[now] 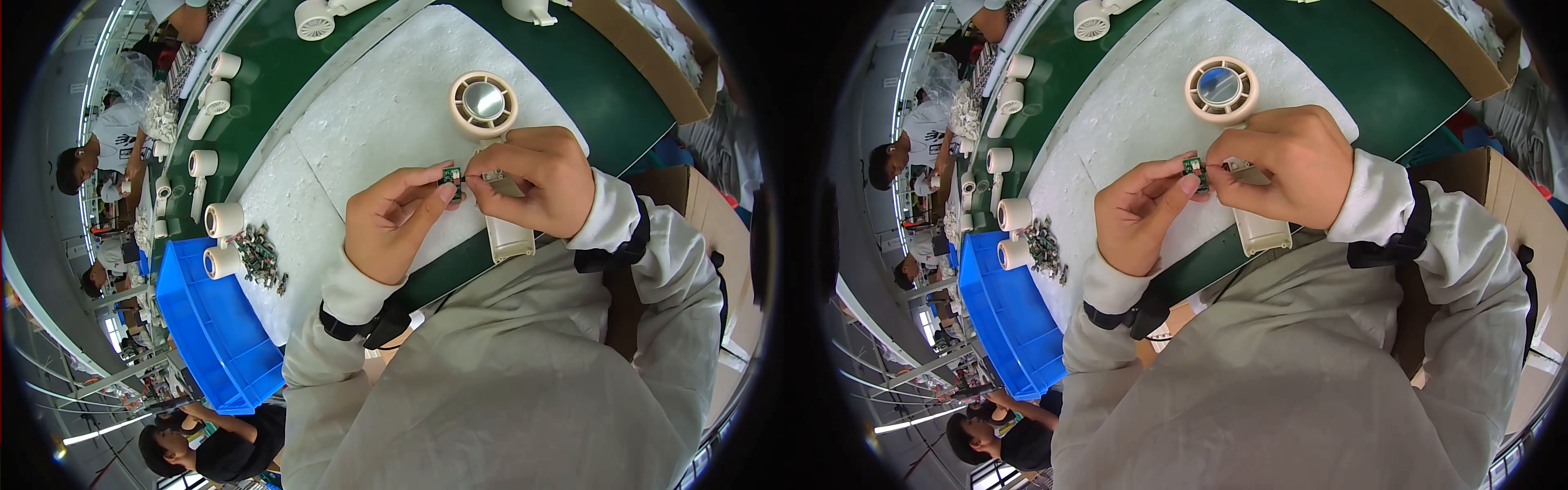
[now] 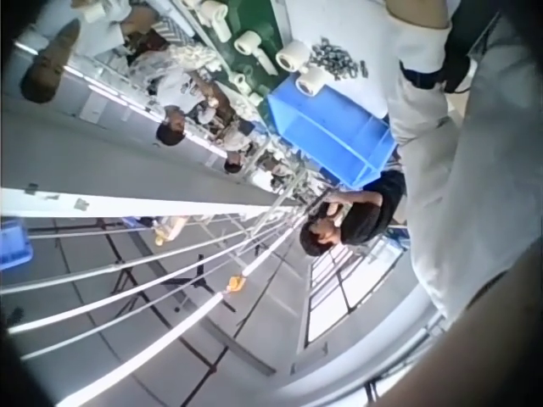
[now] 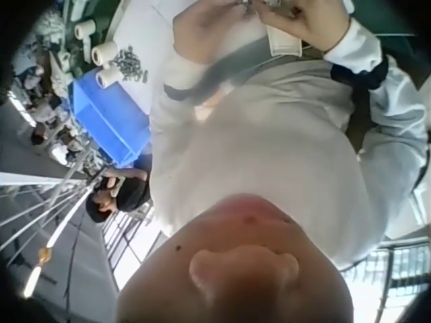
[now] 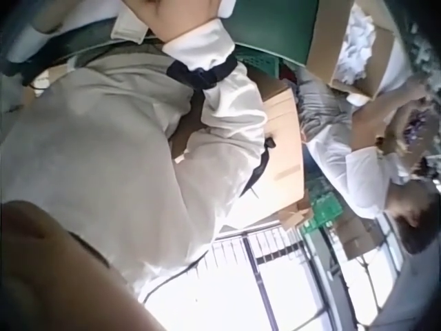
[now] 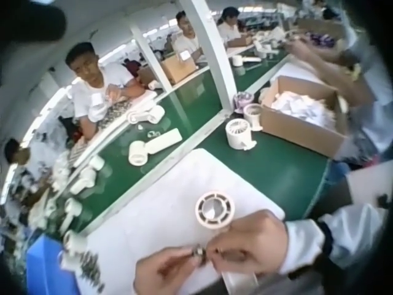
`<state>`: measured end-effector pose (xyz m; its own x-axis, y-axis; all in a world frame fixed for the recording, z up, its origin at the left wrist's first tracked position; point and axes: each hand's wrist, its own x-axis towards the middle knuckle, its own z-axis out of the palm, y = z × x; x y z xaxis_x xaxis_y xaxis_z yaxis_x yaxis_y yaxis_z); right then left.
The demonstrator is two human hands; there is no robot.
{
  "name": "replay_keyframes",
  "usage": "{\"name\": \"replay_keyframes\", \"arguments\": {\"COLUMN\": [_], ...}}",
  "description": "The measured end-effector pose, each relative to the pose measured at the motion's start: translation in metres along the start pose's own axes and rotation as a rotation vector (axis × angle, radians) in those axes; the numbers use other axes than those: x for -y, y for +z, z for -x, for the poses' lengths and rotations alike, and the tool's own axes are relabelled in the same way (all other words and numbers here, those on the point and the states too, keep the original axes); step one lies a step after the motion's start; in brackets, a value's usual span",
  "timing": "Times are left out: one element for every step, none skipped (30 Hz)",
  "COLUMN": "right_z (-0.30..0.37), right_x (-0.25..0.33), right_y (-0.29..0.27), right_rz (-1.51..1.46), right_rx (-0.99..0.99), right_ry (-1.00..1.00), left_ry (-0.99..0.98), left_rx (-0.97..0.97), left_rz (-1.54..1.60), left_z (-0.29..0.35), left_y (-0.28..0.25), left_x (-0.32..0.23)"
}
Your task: The person connects a wire to a circuit board by hand, presses the board into a fan housing, and then inserts a fan motor into the assembly. This process of assembling the handheld fan components is repeated multiple times.
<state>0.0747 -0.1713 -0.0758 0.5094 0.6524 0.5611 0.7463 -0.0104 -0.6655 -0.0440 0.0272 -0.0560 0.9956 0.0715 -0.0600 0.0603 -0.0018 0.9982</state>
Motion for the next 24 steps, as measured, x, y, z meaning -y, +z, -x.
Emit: {"name": "replay_keyframes", "arguments": {"right_z": [0.0,0.0,0.0,0.0,0.0,0.0,0.0,0.0,0.0,0.0,0.0,0.0,0.0,0.0,0.0,0.001,0.002,0.002,0.001,-0.001,-0.002,-0.003,-0.004,-0.004], "right_x": [-0.001,-0.002,-0.002,-0.003,-0.004,-0.004,-0.005,-0.005,-0.004,-0.004,-0.004,-0.004,-0.003,-0.003,-0.002,-0.002,-0.003,-0.003,-0.003,-0.002,-0.001,-0.001,-0.001,-0.002], "right_y": [0.0,0.0,0.001,0.002,0.003,0.003,0.003,0.002,0.002,0.002,0.002,0.001,0.001,0.001,0.001,0.003,0.004,0.004,0.002,-0.002,-0.005,-0.007,-0.007,-0.007], "right_rz": [0.023,0.046,0.047,0.056,0.066,0.074,0.073,0.067,0.06,0.053,0.054,0.056,0.058,0.06,0.061,0.072,0.084,0.095,0.096,0.034,-0.03,-0.094,-0.095,-0.154], "right_rx": [-0.005,-0.01,-0.009,-0.014,-0.019,-0.024,-0.024,-0.019,-0.015,-0.012,-0.011,-0.011,-0.011,-0.011,-0.011,-0.021,-0.032,-0.041,-0.04,0.0,0.043,0.087,0.094,0.097], "right_ry": [-0.031,-0.063,-0.062,-0.082,-0.102,-0.123,-0.124,-0.117,-0.111,-0.105,-0.106,-0.104,-0.103,-0.101,-0.102,-0.123,-0.145,-0.166,-0.166,-0.121,-0.075,-0.029,-0.028,-0.014], "left_ry": [0.024,0.047,0.071,0.071,0.073,0.075,0.077,0.077,0.076,0.075,0.074,0.075,0.066,0.058,0.049,0.05,0.027,0.003,-0.02,-0.02,-0.031,-0.041,-0.052,-0.052], "left_rx": [0.007,0.014,0.022,0.022,0.024,0.025,0.027,0.026,0.027,0.027,0.028,0.028,0.023,0.018,0.014,0.014,0.026,0.037,0.048,0.048,0.049,0.051,0.051,0.046], "left_rz": [-0.012,-0.023,-0.035,-0.033,-0.043,-0.054,-0.065,-0.065,-0.065,-0.064,-0.062,-0.062,-0.039,-0.016,0.008,0.009,0.027,0.046,0.066,0.068,0.139,0.21,0.283,0.289], "left_z": [0.0,0.0,0.0,0.0,0.0,0.0,0.0,0.0,0.0,0.0,0.0,0.0,0.0,0.0,0.001,0.001,0.001,0.001,0.001,0.0,-0.001,-0.001,-0.002,-0.002], "left_y": [-0.001,-0.002,-0.002,-0.003,-0.004,-0.005,-0.005,-0.005,-0.004,-0.004,-0.004,-0.003,-0.003,-0.003,-0.002,-0.002,-0.002,-0.003,-0.003,-0.004,-0.005,-0.006,-0.007,-0.009], "left_x": [0.001,0.003,0.003,0.003,0.003,0.002,0.002,0.002,0.001,0.001,0.001,0.001,0.002,0.002,0.002,0.002,0.002,0.001,0.0,0.0,0.001,0.001,0.002,0.002]}}
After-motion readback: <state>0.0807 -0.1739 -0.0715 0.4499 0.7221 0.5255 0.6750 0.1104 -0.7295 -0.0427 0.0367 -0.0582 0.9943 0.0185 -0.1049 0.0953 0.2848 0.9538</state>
